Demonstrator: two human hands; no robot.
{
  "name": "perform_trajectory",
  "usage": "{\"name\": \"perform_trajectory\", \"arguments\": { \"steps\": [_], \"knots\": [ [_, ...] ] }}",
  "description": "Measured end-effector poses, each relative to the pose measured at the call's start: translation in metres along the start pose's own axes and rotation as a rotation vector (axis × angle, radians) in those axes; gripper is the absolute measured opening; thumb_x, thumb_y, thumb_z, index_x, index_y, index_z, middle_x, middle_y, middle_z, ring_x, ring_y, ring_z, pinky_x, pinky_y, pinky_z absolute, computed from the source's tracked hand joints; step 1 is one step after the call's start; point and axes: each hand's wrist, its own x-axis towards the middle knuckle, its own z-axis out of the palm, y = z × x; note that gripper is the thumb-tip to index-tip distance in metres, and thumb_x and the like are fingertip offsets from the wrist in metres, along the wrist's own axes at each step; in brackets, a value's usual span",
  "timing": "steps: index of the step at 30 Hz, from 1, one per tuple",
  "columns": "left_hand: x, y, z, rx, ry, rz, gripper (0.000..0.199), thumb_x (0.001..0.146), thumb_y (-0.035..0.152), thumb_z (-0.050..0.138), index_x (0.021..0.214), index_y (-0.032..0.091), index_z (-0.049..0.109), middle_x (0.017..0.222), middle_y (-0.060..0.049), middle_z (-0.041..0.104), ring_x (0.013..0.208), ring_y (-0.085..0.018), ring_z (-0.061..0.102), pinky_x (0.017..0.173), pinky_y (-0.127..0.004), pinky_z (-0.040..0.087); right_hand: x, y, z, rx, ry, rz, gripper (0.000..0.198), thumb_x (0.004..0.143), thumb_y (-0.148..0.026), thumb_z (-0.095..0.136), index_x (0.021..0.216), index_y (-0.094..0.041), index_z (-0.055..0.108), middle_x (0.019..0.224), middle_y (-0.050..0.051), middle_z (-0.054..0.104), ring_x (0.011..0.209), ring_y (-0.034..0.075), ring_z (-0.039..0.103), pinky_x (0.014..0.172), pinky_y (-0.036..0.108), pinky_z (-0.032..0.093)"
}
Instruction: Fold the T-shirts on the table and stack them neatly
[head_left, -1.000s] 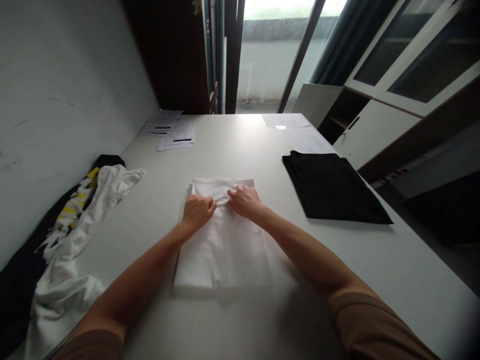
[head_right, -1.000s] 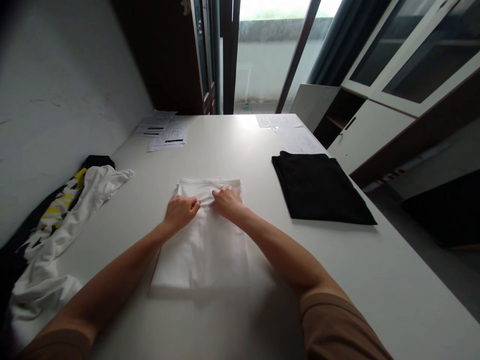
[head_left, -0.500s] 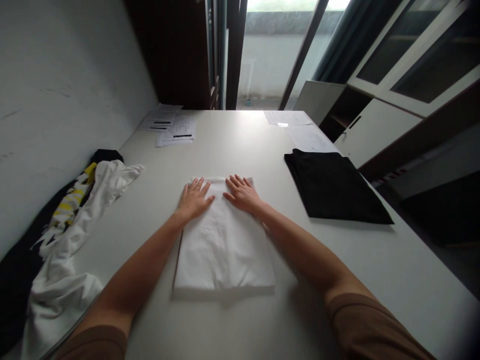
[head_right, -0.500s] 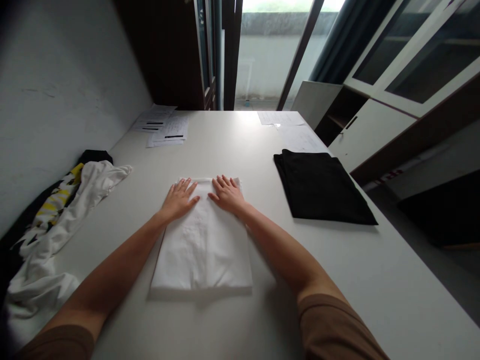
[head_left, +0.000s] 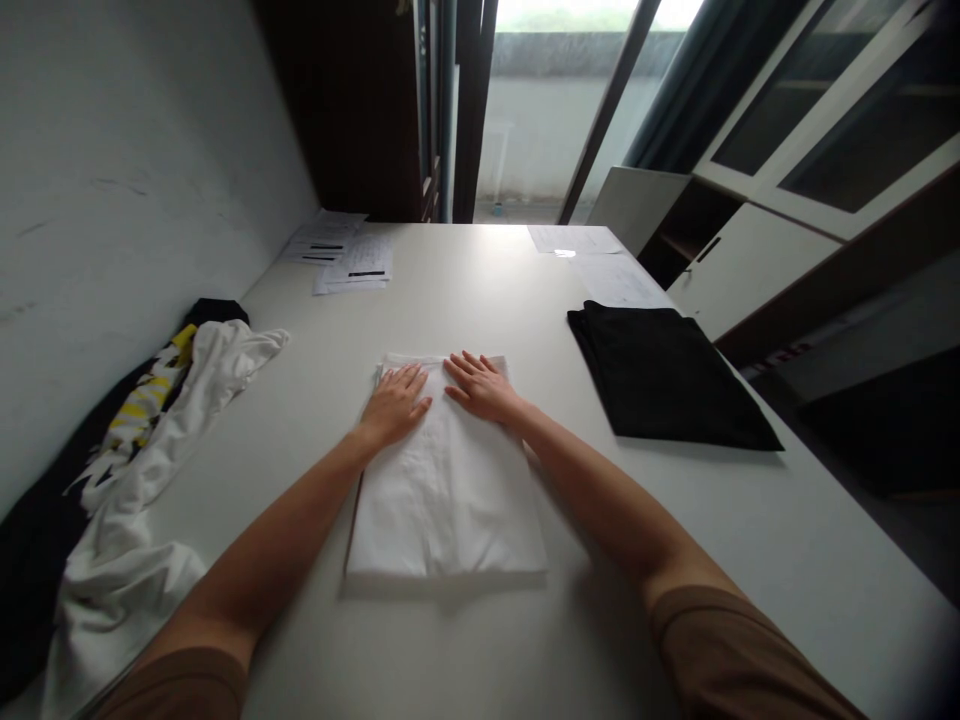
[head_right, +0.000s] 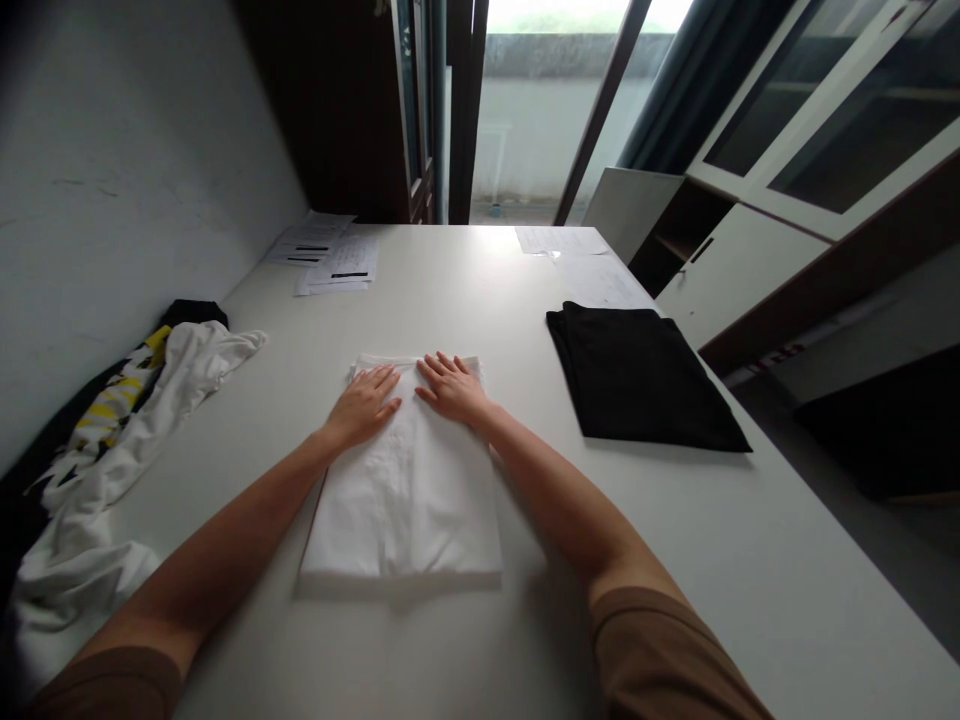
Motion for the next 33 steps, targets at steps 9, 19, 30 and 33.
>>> {"name": "perform_trajectory", "arguments": {
  "steps": [9, 19, 30, 33],
  "knots": [
    [0.000, -0.003, 0.003, 0.020, 0.003, -0.015, 0.056, 0.104, 0.044, 0.040, 0.152, 0.016, 0.046, 0.163, -0.011, 0.039, 0.151, -0.028, 0.032, 0.126, -0.049, 0.021, -0.002, 0.001, 0.003, 0.006, 0.072, -0.115, 0.066, 0.106, -0.054, 0.033, 0.161, -0.018, 0.033, 0.167, 0.008, 0.028, 0.156, 0.024, 0.019, 0.128, 0.046, 0.012],
    [0.001, -0.004, 0.008, 0.026, -0.013, -0.028, 0.058, 0.103, 0.044, 0.041, 0.154, 0.017, 0.044, 0.164, -0.011, 0.037, 0.153, -0.028, 0.030, 0.127, -0.049, 0.021, 0.013, -0.004, 0.012, 0.019, 0.027, -0.107, 0.065, 0.106, -0.056, 0.031, 0.161, -0.023, 0.034, 0.166, 0.004, 0.030, 0.155, 0.028, 0.022, 0.127, 0.048, 0.016],
    [-0.007, 0.012, 0.000, 0.005, -0.060, 0.120, 0.067, 0.101, 0.049, 0.046, 0.157, 0.012, 0.038, 0.164, -0.015, 0.035, 0.153, -0.027, 0.029, 0.127, -0.049, 0.018, 0.010, -0.005, 0.012, -0.008, 0.057, 0.071, 0.079, 0.102, -0.068, 0.028, 0.162, -0.017, 0.032, 0.167, 0.010, 0.029, 0.157, 0.029, 0.017, 0.127, 0.049, 0.012],
    [-0.010, 0.019, -0.001, 0.022, -0.077, 0.113, 0.069, 0.101, 0.049, 0.045, 0.158, 0.011, 0.036, 0.165, -0.016, 0.032, 0.154, -0.029, 0.026, 0.127, -0.050, 0.017, 0.010, 0.003, 0.010, -0.023, 0.054, 0.169, 0.081, 0.100, -0.071, 0.031, 0.160, -0.018, 0.034, 0.168, 0.012, 0.026, 0.157, 0.030, 0.014, 0.126, 0.051, 0.011]
  ]
}}
